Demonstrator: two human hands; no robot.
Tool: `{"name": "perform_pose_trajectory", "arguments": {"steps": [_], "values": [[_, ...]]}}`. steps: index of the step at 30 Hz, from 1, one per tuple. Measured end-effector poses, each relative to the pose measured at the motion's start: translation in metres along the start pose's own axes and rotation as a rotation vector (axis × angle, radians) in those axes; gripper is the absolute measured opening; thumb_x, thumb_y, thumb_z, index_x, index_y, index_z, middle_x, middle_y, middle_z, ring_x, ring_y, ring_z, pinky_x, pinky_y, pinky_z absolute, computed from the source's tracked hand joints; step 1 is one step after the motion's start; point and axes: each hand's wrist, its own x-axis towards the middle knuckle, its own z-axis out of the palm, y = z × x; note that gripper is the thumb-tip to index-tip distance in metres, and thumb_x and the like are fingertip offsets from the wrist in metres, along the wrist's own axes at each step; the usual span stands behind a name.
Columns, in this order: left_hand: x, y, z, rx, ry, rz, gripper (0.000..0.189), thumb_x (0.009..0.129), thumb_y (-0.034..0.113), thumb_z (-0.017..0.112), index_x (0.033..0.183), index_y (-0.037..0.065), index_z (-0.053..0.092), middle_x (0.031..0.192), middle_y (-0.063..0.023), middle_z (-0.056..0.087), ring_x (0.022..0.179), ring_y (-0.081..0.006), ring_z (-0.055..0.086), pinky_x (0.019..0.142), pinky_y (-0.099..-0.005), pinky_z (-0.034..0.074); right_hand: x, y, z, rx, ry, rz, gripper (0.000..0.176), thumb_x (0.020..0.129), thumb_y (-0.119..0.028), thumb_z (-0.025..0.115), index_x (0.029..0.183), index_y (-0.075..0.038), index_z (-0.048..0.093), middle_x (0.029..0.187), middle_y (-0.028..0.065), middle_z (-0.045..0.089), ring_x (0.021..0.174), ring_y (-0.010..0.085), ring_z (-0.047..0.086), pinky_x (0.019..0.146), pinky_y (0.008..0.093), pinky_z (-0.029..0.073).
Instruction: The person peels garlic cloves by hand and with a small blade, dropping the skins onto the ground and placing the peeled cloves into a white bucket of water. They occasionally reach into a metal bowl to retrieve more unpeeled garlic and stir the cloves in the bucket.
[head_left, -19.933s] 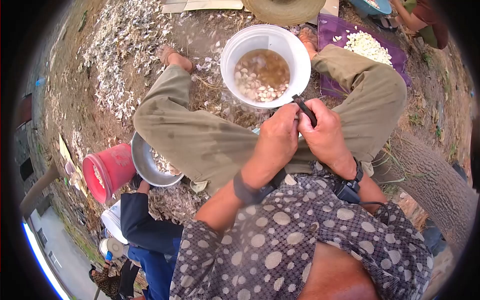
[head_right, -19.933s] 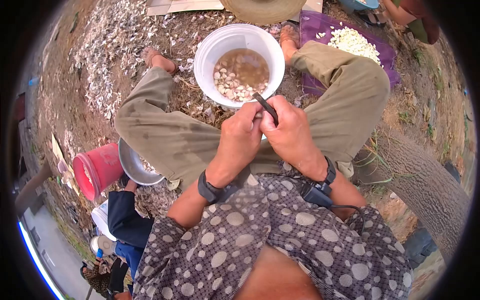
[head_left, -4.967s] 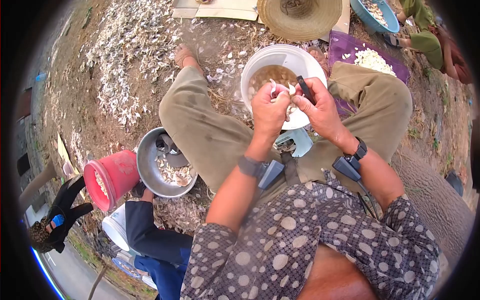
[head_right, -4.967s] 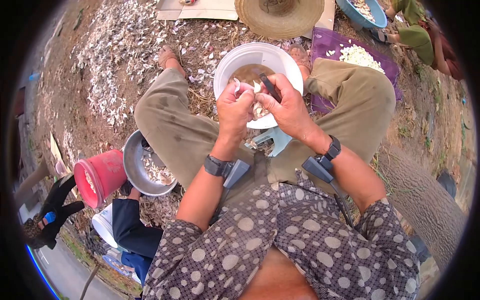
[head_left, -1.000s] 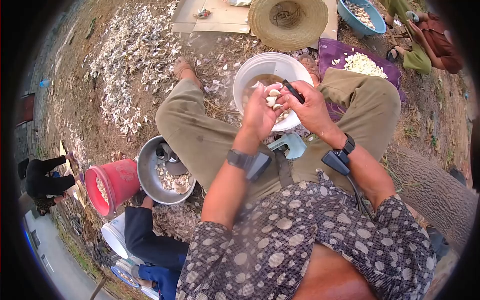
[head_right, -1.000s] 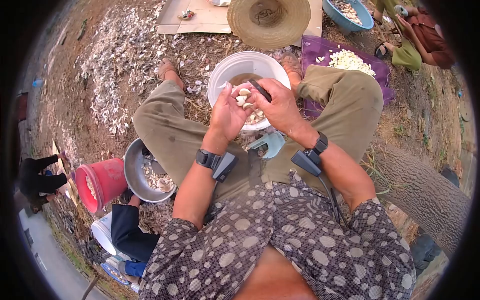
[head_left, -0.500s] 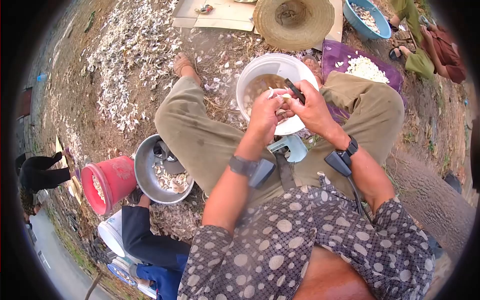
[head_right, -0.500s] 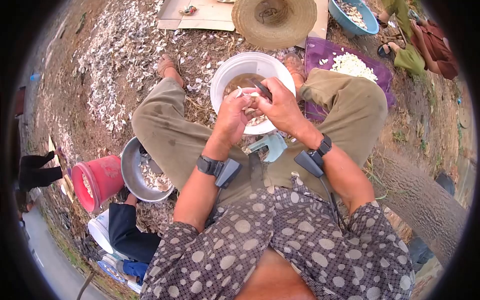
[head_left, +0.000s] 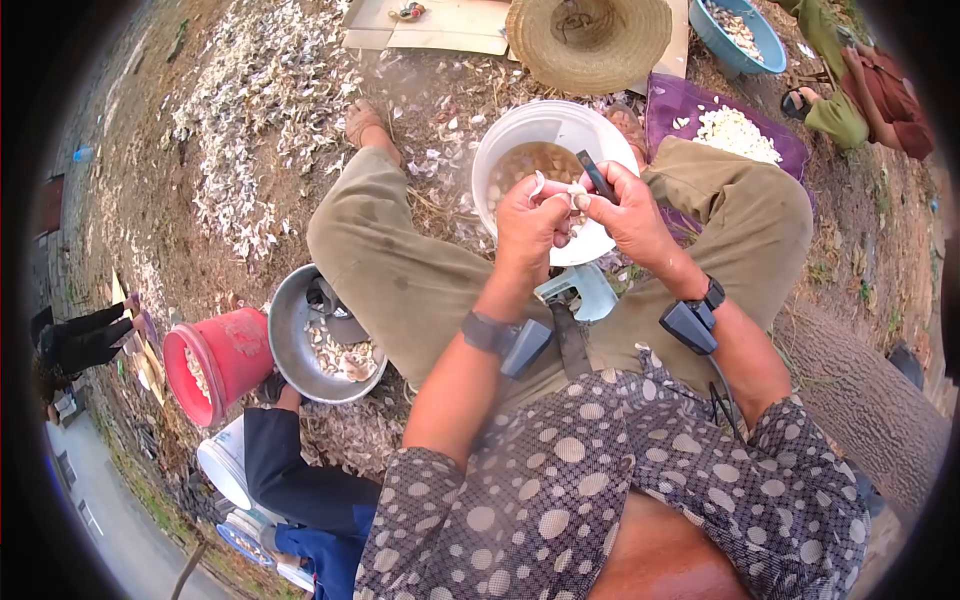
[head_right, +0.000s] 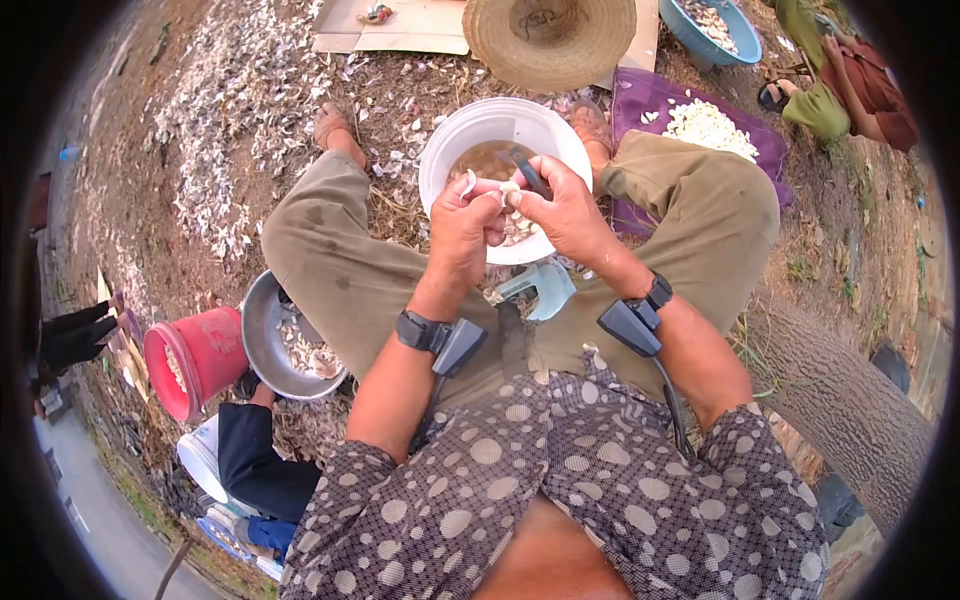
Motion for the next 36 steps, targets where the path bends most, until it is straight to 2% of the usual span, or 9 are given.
{"name": "perform_pose_trajectory", "arguments": {"steps": [4,7,10,16,20,25,29,32,36], "values": [[0.001,0.0,-0.006,0.059,0.007,-0.019,0.006,0.089,0.006,0.066,0.093,0.004,0.062,0.074,-0.002,0.062,0.054,-0.0047,0.052,0.044,-0.0202,0.039,0.0,-0.001,0.004,-0.046,-0.008,-0.05,0.016,0.093,-0.011,0.067,0.102,-0.003,0.056,0.092,-0.0011,0.055,0.083,0.005,0.052,0.072,0.0232,0.047],[-0.003,0.003,0.001,0.062,0.016,-0.019,0.008,0.09,0.008,0.065,0.097,0.003,0.065,0.071,0.0025,0.058,0.055,-0.0031,0.047,0.045,-0.0196,0.035,-0.002,-0.003,0.005,-0.034,0.006,-0.038,0.017,0.093,-0.01,0.066,0.103,-0.003,0.055,0.09,-0.0014,0.055,0.082,0.0049,0.052,0.072,0.0236,0.047],[-0.007,0.005,0.008,0.053,-0.016,-0.006,0.01,0.09,0.008,0.066,0.098,0.002,0.066,0.07,0.0025,0.057,0.055,-0.0032,0.047,0.045,-0.0194,0.036,-0.003,-0.004,0.004,-0.107,0.052,-0.032,0.017,0.093,-0.01,0.066,0.104,-0.003,0.055,0.089,-0.002,0.055,0.08,0.0045,0.053,0.071,0.0236,0.047],[0.0,-0.006,-0.003,0.058,0.003,0.013,0.009,0.091,0.007,0.066,0.099,0.001,0.067,0.074,-0.0008,0.064,0.054,-0.0037,0.049,0.044,-0.0193,0.039,-0.003,-0.002,0.004,-0.092,0.022,-0.039,0.017,0.093,-0.01,0.066,0.103,-0.004,0.055,0.088,-0.0029,0.055,0.077,0.0038,0.051,0.068,0.0222,0.046],[-0.002,-0.001,-0.003,0.101,0.008,0.042,0.007,0.087,0.006,0.068,0.091,0.001,0.065,0.074,-0.0035,0.065,0.052,-0.0052,0.054,0.044,-0.0201,0.042,0.001,0.006,-0.001,-0.03,-0.028,-0.044,0.017,0.093,-0.012,0.068,0.102,-0.005,0.055,0.087,-0.0036,0.054,0.077,0.003,0.049,0.067,0.0212,0.044],[-0.006,0.005,0.003,0.244,0.02,0.125,0.007,0.086,0.006,0.068,0.088,-0.001,0.066,0.074,-0.0032,0.064,0.054,-0.0047,0.055,0.045,-0.021,0.044,-0.002,-0.004,-0.006,0.172,-0.093,0.16,0.018,0.093,-0.015,0.071,0.102,-0.008,0.057,0.082,-0.0063,0.054,0.064,-0.0001,0.045,0.053,0.0181,0.036],[-0.008,0.008,0.002,0.237,-0.012,0.086,0.005,0.086,0.004,0.067,0.087,0.0,0.065,0.074,-0.0024,0.063,0.055,-0.0046,0.055,0.046,-0.0207,0.044,-0.002,-0.002,-0.009,0.301,-0.126,0.23,0.019,0.093,-0.017,0.072,0.102,-0.009,0.058,0.079,-0.0081,0.054,0.055,-0.0016,0.04,0.044,0.0175,0.029],[-0.007,0.005,0.002,0.258,-0.006,0.105,0.004,0.086,0.004,0.066,0.086,0.0,0.065,0.074,-0.0018,0.063,0.055,-0.0043,0.054,0.046,-0.0206,0.043,-0.001,-0.003,-0.01,0.271,-0.158,0.223,0.021,0.092,-0.016,0.071,0.108,-0.011,0.058,0.082,-0.0095,0.055,0.06,-0.0024,0.043,0.049,0.0155,0.031],[-0.006,0.002,0.001,0.229,0.011,0.113,0.004,0.087,0.005,0.066,0.085,0.002,0.064,0.074,-0.0008,0.062,0.055,-0.0036,0.053,0.046,-0.0206,0.042,0.0,-0.003,-0.006,0.125,-0.118,0.122,0.021,0.092,-0.019,0.073,0.101,-0.007,0.058,0.085,-0.0048,0.055,0.074,0.0018,0.05,0.062,0.0195,0.042]]}}
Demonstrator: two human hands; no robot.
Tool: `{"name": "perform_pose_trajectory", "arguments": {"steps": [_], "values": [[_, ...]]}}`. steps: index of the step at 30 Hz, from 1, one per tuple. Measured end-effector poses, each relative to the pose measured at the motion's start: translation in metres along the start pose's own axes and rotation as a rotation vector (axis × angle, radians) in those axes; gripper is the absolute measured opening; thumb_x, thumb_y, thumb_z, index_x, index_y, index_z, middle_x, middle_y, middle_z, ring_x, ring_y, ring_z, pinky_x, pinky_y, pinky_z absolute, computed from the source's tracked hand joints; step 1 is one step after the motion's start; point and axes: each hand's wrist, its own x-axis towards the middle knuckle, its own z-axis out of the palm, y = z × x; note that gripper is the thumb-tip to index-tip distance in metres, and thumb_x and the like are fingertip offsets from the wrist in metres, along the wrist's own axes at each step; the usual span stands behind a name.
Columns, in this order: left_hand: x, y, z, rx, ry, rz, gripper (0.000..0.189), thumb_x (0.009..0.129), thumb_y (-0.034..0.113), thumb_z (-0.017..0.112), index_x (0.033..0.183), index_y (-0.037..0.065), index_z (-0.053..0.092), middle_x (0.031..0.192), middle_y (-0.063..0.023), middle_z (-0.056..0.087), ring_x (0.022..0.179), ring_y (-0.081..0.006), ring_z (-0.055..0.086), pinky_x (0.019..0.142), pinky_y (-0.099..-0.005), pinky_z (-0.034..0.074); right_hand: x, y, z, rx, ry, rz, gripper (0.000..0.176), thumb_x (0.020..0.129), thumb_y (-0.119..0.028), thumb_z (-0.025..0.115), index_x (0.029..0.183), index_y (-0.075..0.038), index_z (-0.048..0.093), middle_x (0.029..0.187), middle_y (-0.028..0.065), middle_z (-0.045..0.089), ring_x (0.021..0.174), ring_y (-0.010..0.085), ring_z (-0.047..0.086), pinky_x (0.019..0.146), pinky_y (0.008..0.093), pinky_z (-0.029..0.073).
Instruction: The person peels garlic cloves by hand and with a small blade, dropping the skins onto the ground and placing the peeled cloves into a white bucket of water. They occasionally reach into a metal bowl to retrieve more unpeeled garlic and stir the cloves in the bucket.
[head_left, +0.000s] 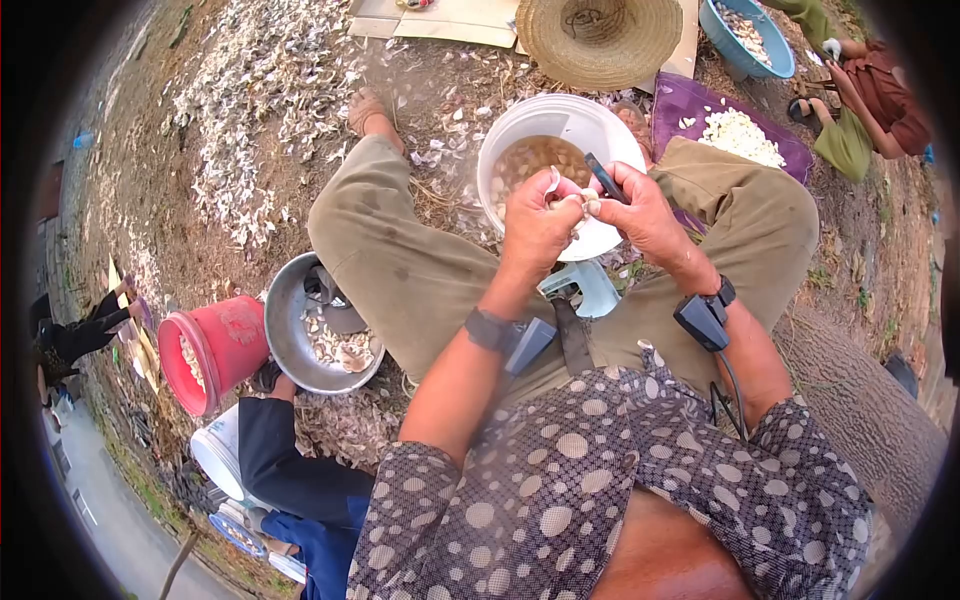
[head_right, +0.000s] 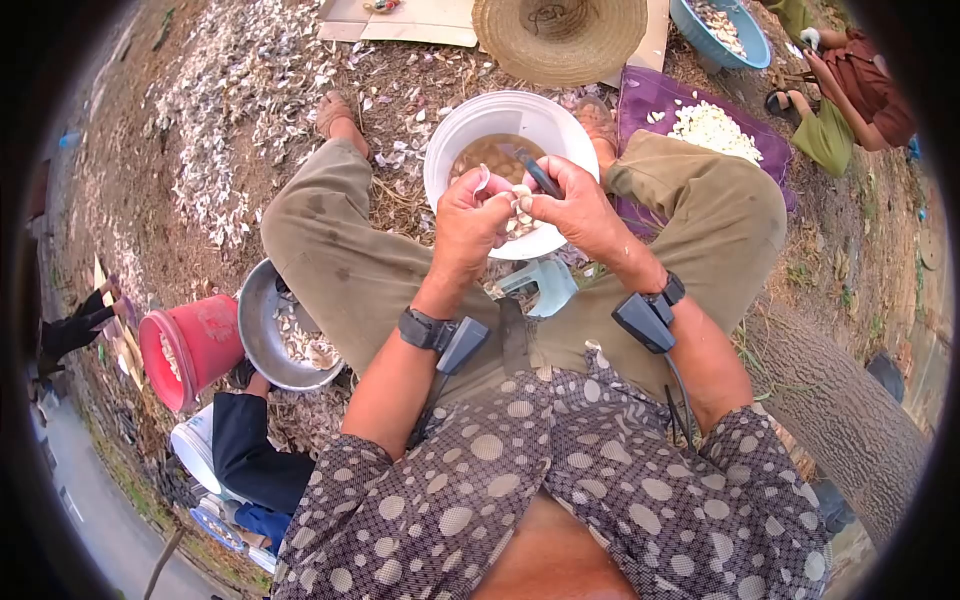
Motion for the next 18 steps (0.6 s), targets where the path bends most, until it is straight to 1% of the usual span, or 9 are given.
{"name": "perform_pose_trajectory", "arguments": {"steps": [2,5,7,8,9,10,11,15,18], "values": [[-0.001,-0.001,0.0,-0.017,-0.005,-0.023,0.004,0.088,0.006,0.066,0.088,0.003,0.063,0.074,0.0004,0.061,0.055,-0.0029,0.051,0.045,-0.02,0.04,0.004,0.006,-0.005,-0.166,0.009,-0.055,0.021,0.091,-0.017,0.073,0.1,-0.006,0.058,0.087,-0.0039,0.056,0.079,0.0035,0.051,0.068,0.0214,0.045],[0.001,-0.009,0.0,-0.036,-0.01,-0.02,0.007,0.092,0.01,0.067,0.094,0.006,0.063,0.073,0.0028,0.059,0.053,-0.0017,0.047,0.043,-0.0186,0.035,0.002,0.001,0.002,-0.258,0.119,-0.099,0.02,0.089,-0.015,0.072,0.098,-0.005,0.057,0.086,-0.0043,0.054,0.078,0.0048,0.05,0.066,0.023,0.044],[0.0,-0.011,0.002,0.012,-0.018,0.053,0.01,0.092,0.013,0.07,0.093,0.005,0.063,0.072,0.0031,0.058,0.054,-0.0019,0.049,0.044,-0.0186,0.037,-0.003,-0.006,0.005,-0.322,0.143,-0.127,0.018,0.089,-0.012,0.071,0.097,-0.004,0.057,0.082,-0.0043,0.053,0.075,0.0043,0.048,0.063,0.0229,0.042],[0.003,-0.014,-0.001,0.014,-0.022,0.04,0.011,0.09,0.012,0.071,0.09,0.004,0.064,0.072,0.0017,0.059,0.054,-0.0032,0.05,0.044,-0.0198,0.039,-0.003,0.0,0.004,-0.342,0.158,-0.103,0.015,0.09,-0.009,0.069,0.098,-0.004,0.057,0.081,-0.0045,0.053,0.072,0.0035,0.047,0.062,0.0223,0.041],[-0.002,-0.006,0.001,-0.045,0.013,0.003,0.01,0.088,0.012,0.07,0.089,0.004,0.065,0.07,0.0004,0.059,0.053,-0.0047,0.052,0.044,-0.0213,0.04,-0.001,0.007,0.007,-0.321,0.151,-0.177,0.012,0.092,-0.006,0.067,0.098,-0.005,0.057,0.081,-0.006,0.05,0.071,0.0024,0.044,0.061,0.0215,0.038],[0.002,-0.013,-0.002,-0.08,-0.006,-0.002,0.01,0.087,0.011,0.069,0.089,0.003,0.065,0.068,-0.0011,0.059,0.052,-0.006,0.052,0.042,-0.0228,0.041,-0.001,0.01,0.009,-0.21,0.133,-0.18,0.01,0.094,-0.005,0.066,0.099,-0.005,0.057,0.081,-0.0078,0.048,0.07,0.0017,0.04,0.06,0.0207,0.035],[-0.002,-0.007,-0.003,-0.115,0.008,0.011,0.01,0.085,0.01,0.069,0.085,0.002,0.065,0.066,-0.002,0.059,0.051,-0.0068,0.053,0.041,-0.0246,0.042,-0.002,0.018,0.0,-0.267,0.119,-0.183,0.01,0.095,-0.004,0.065,0.1,-0.005,0.056,0.083,-0.0081,0.048,0.073,0.0008,0.04,0.062,0.0194,0.034],[-0.007,0.003,-0.007,-0.04,-0.002,0.032,0.005,0.078,0.002,0.065,0.076,-0.001,0.063,0.066,-0.004,0.06,0.05,-0.0088,0.055,0.039,-0.0272,0.043,-0.002,0.017,-0.002,-0.273,0.049,-0.196,0.01,0.096,-0.002,0.063,0.1,-0.004,0.054,0.087,-0.0071,0.048,0.075,0.0006,0.041,0.064,0.0182,0.033],[-0.002,-0.012,-0.007,-0.04,0.058,0.12,0.001,0.074,-0.001,0.061,0.073,-0.001,0.062,0.065,-0.005,0.059,0.051,-0.0097,0.055,0.04,-0.0292,0.044,-0.003,0.011,0.008,-0.314,0.031,-0.207,0.008,0.096,-0.001,0.061,0.1,-0.004,0.054,0.088,-0.0065,0.048,0.076,0.0008,0.041,0.064,0.0183,0.034]]}}
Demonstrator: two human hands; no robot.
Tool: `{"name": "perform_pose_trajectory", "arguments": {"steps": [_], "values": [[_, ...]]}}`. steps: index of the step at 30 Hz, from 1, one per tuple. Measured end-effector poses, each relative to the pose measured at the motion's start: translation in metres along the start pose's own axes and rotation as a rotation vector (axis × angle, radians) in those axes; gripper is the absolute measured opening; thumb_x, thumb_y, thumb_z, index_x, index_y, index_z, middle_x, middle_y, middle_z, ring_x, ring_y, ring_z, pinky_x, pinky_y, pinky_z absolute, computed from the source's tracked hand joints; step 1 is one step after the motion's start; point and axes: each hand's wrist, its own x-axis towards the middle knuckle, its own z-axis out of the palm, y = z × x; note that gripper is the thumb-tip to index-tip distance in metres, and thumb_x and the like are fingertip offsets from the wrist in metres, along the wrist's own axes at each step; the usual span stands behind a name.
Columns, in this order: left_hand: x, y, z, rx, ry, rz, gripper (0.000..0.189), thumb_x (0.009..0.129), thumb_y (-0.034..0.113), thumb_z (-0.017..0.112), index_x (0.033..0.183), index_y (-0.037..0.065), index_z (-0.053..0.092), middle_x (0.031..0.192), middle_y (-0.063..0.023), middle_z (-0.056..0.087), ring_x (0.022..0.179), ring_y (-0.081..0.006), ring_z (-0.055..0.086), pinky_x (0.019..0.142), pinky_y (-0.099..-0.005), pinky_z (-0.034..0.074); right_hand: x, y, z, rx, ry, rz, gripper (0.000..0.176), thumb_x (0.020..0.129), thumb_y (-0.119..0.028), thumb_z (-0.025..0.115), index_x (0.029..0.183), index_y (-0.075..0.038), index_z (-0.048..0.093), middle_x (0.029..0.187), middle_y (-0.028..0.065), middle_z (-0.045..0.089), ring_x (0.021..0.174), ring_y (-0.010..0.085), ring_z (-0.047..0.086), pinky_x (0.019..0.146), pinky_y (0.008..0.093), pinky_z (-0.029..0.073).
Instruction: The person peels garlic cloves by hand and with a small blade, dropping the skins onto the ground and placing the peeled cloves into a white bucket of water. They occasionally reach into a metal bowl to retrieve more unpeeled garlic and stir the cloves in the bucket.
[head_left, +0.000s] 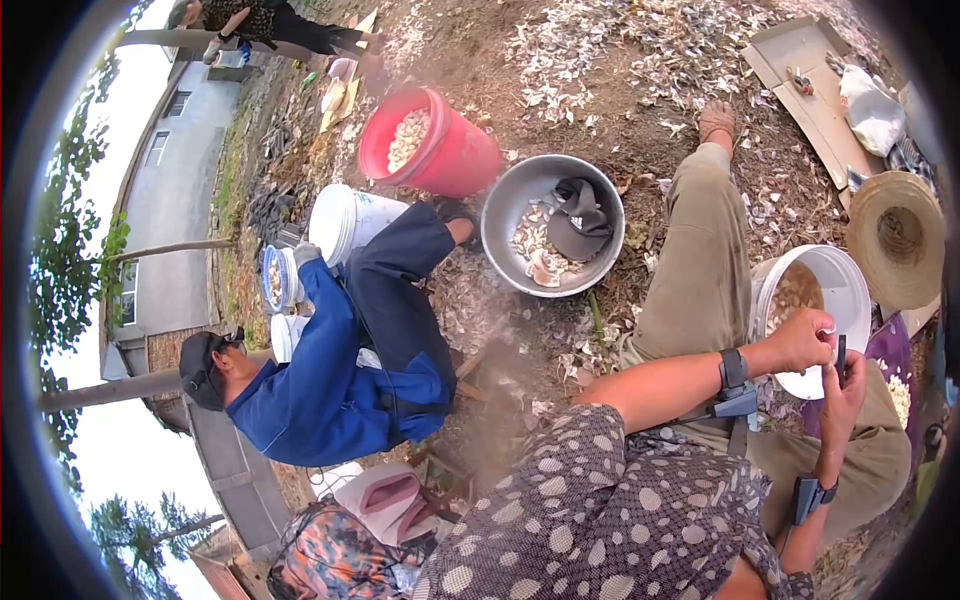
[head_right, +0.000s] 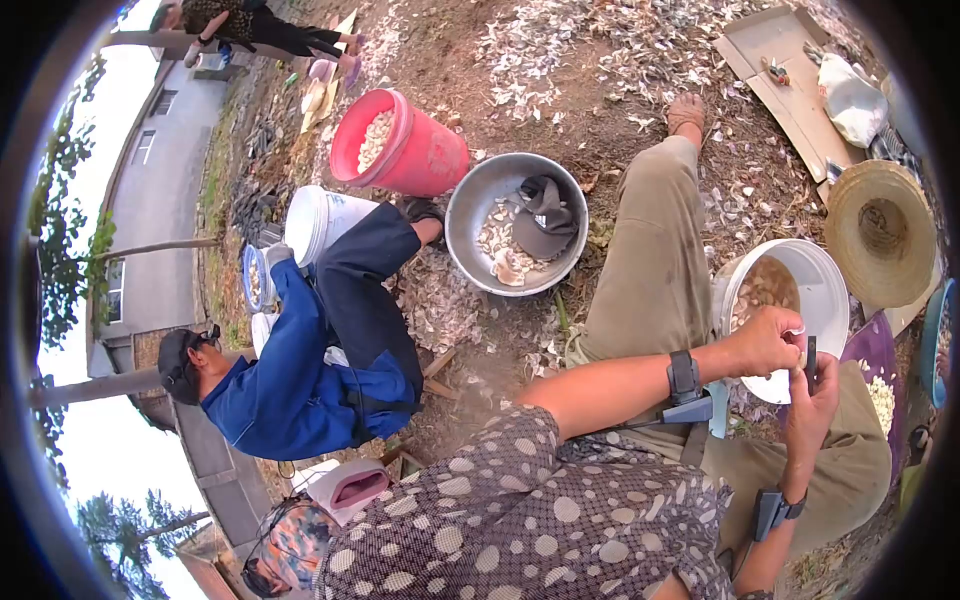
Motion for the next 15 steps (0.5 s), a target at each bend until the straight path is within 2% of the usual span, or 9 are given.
{"name": "perform_pose_trajectory", "arguments": {"steps": [1,3,6,10,13,15], "values": [[0.0,0.0,-0.001,0.016,0.013,0.054,0.002,0.074,-0.002,0.06,0.073,0.0,0.061,0.065,-0.0044,0.059,0.05,-0.01,0.055,0.04,-0.0292,0.043,0.0,-0.006,0.003,-0.033,-0.012,-0.002,0.008,0.095,0.0,0.06,0.099,-0.003,0.054,0.089,-0.0063,0.048,0.076,0.0008,0.041,0.064,0.0185,0.034],[-0.005,0.005,-0.005,0.021,0.014,0.026,0.001,0.072,-0.001,0.062,0.072,-0.001,0.06,0.064,-0.006,0.059,0.053,-0.0115,0.056,0.045,-0.0308,0.044,0.0,-0.016,0.006,-0.107,-0.024,-0.001,0.008,0.094,0.001,0.058,0.099,-0.003,0.053,0.089,-0.0058,0.047,0.075,0.0008,0.041,0.063,0.0189,0.034],[0.0,-0.007,-0.004,0.193,0.12,0.233,0.006,0.069,0.002,0.064,0.071,-0.002,0.06,0.063,-0.0088,0.059,0.059,-0.0133,0.057,0.052,-0.0331,0.045,0.004,-0.016,0.007,-0.23,-0.047,-0.048,0.008,0.094,0.001,0.057,0.099,-0.003,0.053,0.087,-0.0044,0.047,0.074,0.0033,0.041,0.063,0.0211,0.035],[-0.008,0.009,-0.009,0.133,0.145,0.202,0.01,0.067,0.004,0.067,0.07,-0.002,0.06,0.064,-0.0117,0.061,0.062,-0.0164,0.058,0.057,-0.0359,0.046,0.01,-0.023,0.012,-0.345,-0.044,-0.08,0.008,0.095,-0.002,0.06,0.098,-0.002,0.052,0.086,-0.0028,0.046,0.077,0.0051,0.042,0.066,0.0223,0.036],[-0.009,0.006,-0.011,0.17,0.161,0.252,0.009,0.067,0.004,0.068,0.07,-0.001,0.061,0.064,-0.0114,0.061,0.062,-0.0168,0.059,0.057,-0.036,0.046,0.014,-0.024,0.017,-0.161,-0.084,-0.029,0.01,0.096,-0.004,0.061,0.097,-0.001,0.052,0.086,-0.0025,0.046,0.079,0.0053,0.042,0.069,0.0226,0.036],[-0.009,0.001,-0.015,0.148,0.164,0.244,0.009,0.067,0.004,0.069,0.07,0.0,0.062,0.064,-0.0102,0.062,0.062,-0.016,0.059,0.057,-0.0357,0.046,0.016,-0.023,0.016,-0.14,-0.156,-0.039,0.007,0.097,-0.001,0.059,0.101,0.0,0.053,0.09,-0.0014,0.048,0.084,0.007,0.045,0.076,0.0225,0.039]]}}
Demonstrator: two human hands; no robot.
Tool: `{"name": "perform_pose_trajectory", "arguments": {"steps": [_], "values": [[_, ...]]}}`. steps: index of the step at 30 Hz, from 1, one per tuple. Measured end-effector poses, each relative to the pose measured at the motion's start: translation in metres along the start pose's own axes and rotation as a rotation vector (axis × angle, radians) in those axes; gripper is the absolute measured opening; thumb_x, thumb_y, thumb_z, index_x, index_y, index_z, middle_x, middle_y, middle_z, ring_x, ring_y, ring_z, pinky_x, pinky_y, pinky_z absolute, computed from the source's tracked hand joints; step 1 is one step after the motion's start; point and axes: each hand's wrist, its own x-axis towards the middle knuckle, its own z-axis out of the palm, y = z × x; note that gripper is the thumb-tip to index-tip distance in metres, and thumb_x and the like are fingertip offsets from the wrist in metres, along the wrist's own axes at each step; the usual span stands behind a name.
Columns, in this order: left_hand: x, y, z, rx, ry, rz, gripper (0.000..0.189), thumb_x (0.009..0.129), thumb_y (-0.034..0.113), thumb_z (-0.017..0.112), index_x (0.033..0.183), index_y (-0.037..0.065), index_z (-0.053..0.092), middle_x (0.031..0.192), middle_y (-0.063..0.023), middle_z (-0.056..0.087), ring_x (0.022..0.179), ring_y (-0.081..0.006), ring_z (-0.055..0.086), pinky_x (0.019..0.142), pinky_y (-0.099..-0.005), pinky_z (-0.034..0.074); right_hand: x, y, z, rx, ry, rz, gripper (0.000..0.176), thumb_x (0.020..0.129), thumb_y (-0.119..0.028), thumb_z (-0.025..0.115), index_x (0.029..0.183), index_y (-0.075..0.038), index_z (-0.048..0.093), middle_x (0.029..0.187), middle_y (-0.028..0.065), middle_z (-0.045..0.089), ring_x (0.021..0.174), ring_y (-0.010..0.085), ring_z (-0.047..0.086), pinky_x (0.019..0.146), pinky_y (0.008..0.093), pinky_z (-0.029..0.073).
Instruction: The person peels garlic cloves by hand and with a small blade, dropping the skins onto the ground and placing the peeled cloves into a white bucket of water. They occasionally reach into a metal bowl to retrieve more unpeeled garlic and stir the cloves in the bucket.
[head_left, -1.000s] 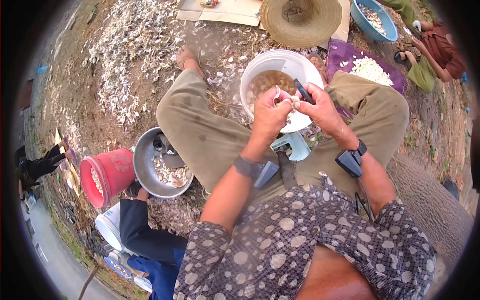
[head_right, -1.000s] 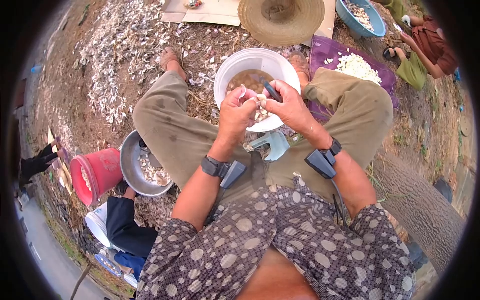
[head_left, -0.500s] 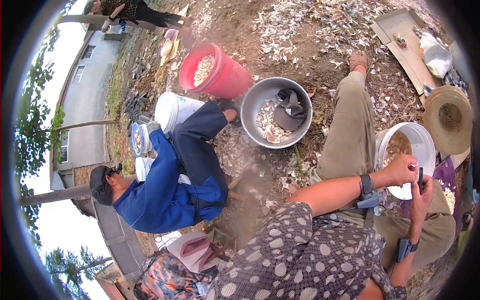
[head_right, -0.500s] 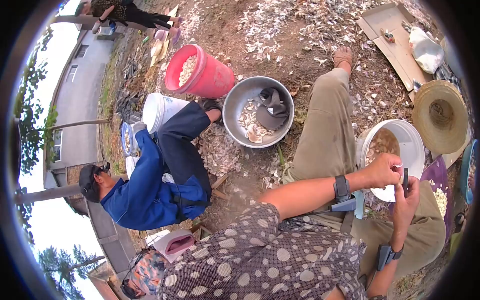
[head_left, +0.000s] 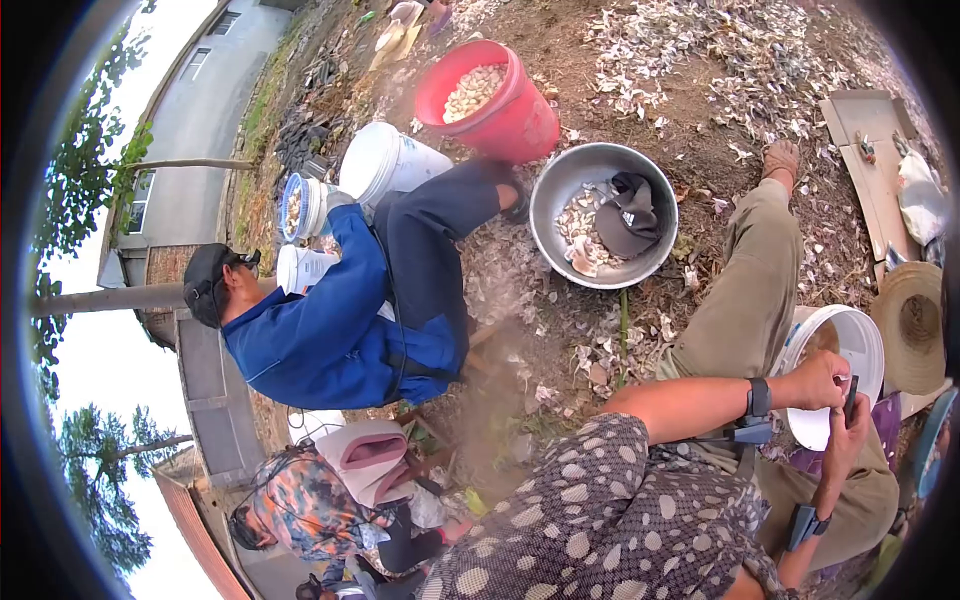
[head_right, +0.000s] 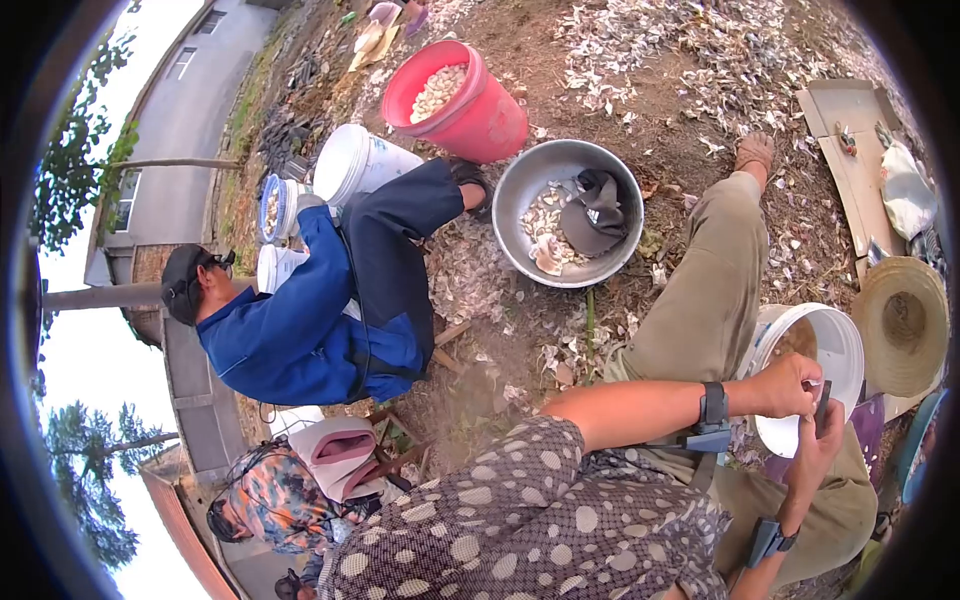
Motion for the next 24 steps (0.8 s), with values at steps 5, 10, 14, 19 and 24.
{"name": "perform_pose_trajectory", "arguments": {"steps": [5,10,14,19,24], "values": [[-0.005,0.01,-0.006,-0.248,-0.035,-0.263,0.007,0.072,0.004,0.07,0.07,0.002,0.063,0.061,-0.0061,0.059,0.049,-0.0141,0.053,0.043,-0.0333,0.042,-0.002,0.004,-0.007,0.027,-0.109,-0.056,0.014,0.096,0.004,0.055,0.11,0.0,0.054,0.1,0.0009,0.05,0.095,0.0091,0.049,0.088,0.0234,0.04],[-0.008,0.013,-0.011,-0.447,-0.103,-0.513,0.005,0.076,0.003,0.066,0.074,0.002,0.061,0.057,-0.0052,0.052,0.04,-0.0138,0.046,0.034,-0.0313,0.035,-0.006,0.004,-0.009,-0.02,-0.162,-0.106,0.016,0.098,0.002,0.056,0.113,-0.001,0.055,0.102,0.0001,0.052,0.096,0.0087,0.05,0.088,0.0234,0.041],[-0.015,0.006,-0.012,-0.523,-0.041,-0.53,0.005,0.078,0.003,0.063,0.079,0.002,0.058,0.058,-0.0054,0.052,0.04,-0.0145,0.046,0.035,-0.0304,0.035,-0.01,0.006,-0.003,0.013,-0.088,-0.112,0.014,0.1,-0.007,0.061,0.113,-0.004,0.057,0.099,-0.003,0.053,0.087,0.005,0.047,0.075,0.0202,0.038],[-0.025,0.021,-0.011,-0.53,-0.067,-0.422,0.01,0.084,0.008,0.066,0.084,0.002,0.057,0.06,-0.0044,0.053,0.045,-0.0126,0.049,0.036,-0.0294,0.037,-0.002,0.031,-0.007,0.16,0.045,-0.018,0.015,0.101,-0.014,0.062,0.114,-0.008,0.058,0.094,-0.0079,0.053,0.072,-0.0004,0.041,0.059,0.0173,0.028],[-0.029,0.021,-0.019,-0.474,-0.056,-0.403,0.012,0.083,0.006,0.07,0.081,0.003,0.058,0.061,-0.0041,0.055,0.046,-0.0111,0.051,0.037,-0.028,0.038,-0.002,0.031,0.0,0.325,-0.007,-0.019,0.02,0.1,-0.016,0.064,0.117,-0.008,0.057,0.094,-0.0072,0.054,0.07,-0.0017,0.039,0.056,0.0162,0.026]]}}
